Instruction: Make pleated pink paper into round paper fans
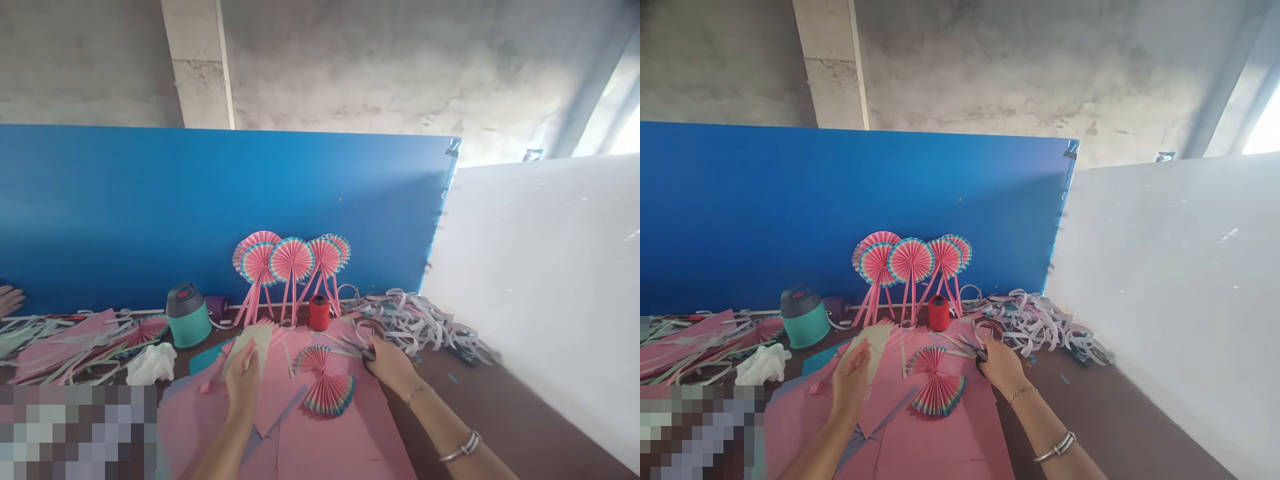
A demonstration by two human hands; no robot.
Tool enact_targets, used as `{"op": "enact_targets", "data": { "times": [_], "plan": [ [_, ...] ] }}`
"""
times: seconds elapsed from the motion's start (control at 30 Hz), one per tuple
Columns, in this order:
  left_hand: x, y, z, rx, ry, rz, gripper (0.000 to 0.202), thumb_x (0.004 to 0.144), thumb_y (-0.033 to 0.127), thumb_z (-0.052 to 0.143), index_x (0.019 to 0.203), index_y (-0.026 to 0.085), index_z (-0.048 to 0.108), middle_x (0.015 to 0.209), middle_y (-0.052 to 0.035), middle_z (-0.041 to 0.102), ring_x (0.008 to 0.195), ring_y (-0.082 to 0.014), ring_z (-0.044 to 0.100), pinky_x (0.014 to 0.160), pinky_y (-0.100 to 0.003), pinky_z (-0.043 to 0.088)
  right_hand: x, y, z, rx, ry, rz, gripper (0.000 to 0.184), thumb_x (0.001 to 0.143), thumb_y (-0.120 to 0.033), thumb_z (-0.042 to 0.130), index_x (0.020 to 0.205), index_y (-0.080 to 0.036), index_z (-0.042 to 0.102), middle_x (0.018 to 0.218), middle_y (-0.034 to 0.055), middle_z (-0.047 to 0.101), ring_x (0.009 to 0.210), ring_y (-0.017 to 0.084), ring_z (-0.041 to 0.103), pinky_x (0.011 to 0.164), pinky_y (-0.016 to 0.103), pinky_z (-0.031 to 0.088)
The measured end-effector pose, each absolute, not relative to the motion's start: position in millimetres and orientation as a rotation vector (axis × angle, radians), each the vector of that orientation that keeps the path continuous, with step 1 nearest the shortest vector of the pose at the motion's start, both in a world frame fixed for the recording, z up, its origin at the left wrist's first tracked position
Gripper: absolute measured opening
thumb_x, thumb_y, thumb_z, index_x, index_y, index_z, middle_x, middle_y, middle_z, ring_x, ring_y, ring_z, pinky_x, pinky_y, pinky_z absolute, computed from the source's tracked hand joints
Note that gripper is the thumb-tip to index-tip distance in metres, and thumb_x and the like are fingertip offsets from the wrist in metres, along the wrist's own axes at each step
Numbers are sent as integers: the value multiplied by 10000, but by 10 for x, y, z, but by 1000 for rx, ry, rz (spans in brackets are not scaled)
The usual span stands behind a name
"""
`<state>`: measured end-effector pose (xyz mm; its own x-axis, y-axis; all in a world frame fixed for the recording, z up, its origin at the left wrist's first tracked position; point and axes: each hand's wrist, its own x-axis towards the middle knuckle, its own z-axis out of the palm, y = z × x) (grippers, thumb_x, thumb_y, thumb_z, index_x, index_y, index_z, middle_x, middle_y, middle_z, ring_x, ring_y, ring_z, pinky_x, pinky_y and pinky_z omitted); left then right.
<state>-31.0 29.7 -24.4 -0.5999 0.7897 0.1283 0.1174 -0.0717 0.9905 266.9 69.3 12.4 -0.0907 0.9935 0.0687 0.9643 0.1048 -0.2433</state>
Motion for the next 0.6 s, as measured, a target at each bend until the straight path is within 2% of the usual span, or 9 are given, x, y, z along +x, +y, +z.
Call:
{"op": "enact_targets", "data": {
  "times": [0.1,0.17,0.27,0.33,0.43,0.47,0.53,0.6],
  "plan": [
    [-318,269,-222,1088,1839,1744,425,755,286,525,1161,194,611,1337,-111,532,1287,-299,414,1055,-435,338,2684,693,112,-2043,-2106,178,133,734,-172,553,839,-138,628,1013,157,646,959,294,600,664,297,353],
    [-299,228,-178,1190,1909,1727,426,785,337,501,1175,198,598,1329,-112,527,1285,-306,399,1052,-448,323,2710,727,109,-2055,-2116,230,131,724,-176,575,833,-151,644,969,132,670,961,283,610,679,293,372],
    [-253,164,-112,1211,1863,1644,460,821,426,452,1200,193,570,1101,-116,641,1109,-318,535,939,-471,404,2774,801,115,-2035,-2151,342,249,648,-169,664,896,-176,656,902,73,698,874,238,645,642,257,397],
    [-220,146,-98,1227,1834,1612,445,817,416,450,1183,196,573,973,-94,663,1016,-306,575,883,-454,433,2791,819,140,-2039,-2150,374,329,613,-175,701,939,-173,657,871,66,705,803,231,657,606,252,401],
    [-175,161,-124,1356,1913,1688,400,773,330,488,1139,212,597,1114,-102,628,1131,-301,499,972,-454,367,2687,749,213,-2034,-2128,312,266,695,-161,637,959,-143,665,935,121,701,879,259,647,645,274,398],
    [-161,170,-137,1397,1940,1705,380,762,324,500,1109,221,616,1164,-102,607,1164,-301,471,1004,-461,333,2609,702,238,-2018,-2121,276,229,755,-159,574,962,-141,669,974,138,694,930,266,635,672,285,394],
    [-137,183,-158,1435,1960,1693,286,758,365,519,954,230,676,1168,-107,602,1160,-316,463,1021,-484,302,2407,596,269,-1949,-2151,265,215,836,-209,495,924,-174,689,953,110,703,922,240,636,682,279,386],
    [-114,179,-163,1434,1924,1656,254,754,430,536,750,227,688,1102,-114,625,1103,-329,488,980,-488,339,2188,501,256,-1842,-2224,325,218,834,-345,537,842,-209,707,890,61,714,847,202,643,655,254,383]
  ]
}}
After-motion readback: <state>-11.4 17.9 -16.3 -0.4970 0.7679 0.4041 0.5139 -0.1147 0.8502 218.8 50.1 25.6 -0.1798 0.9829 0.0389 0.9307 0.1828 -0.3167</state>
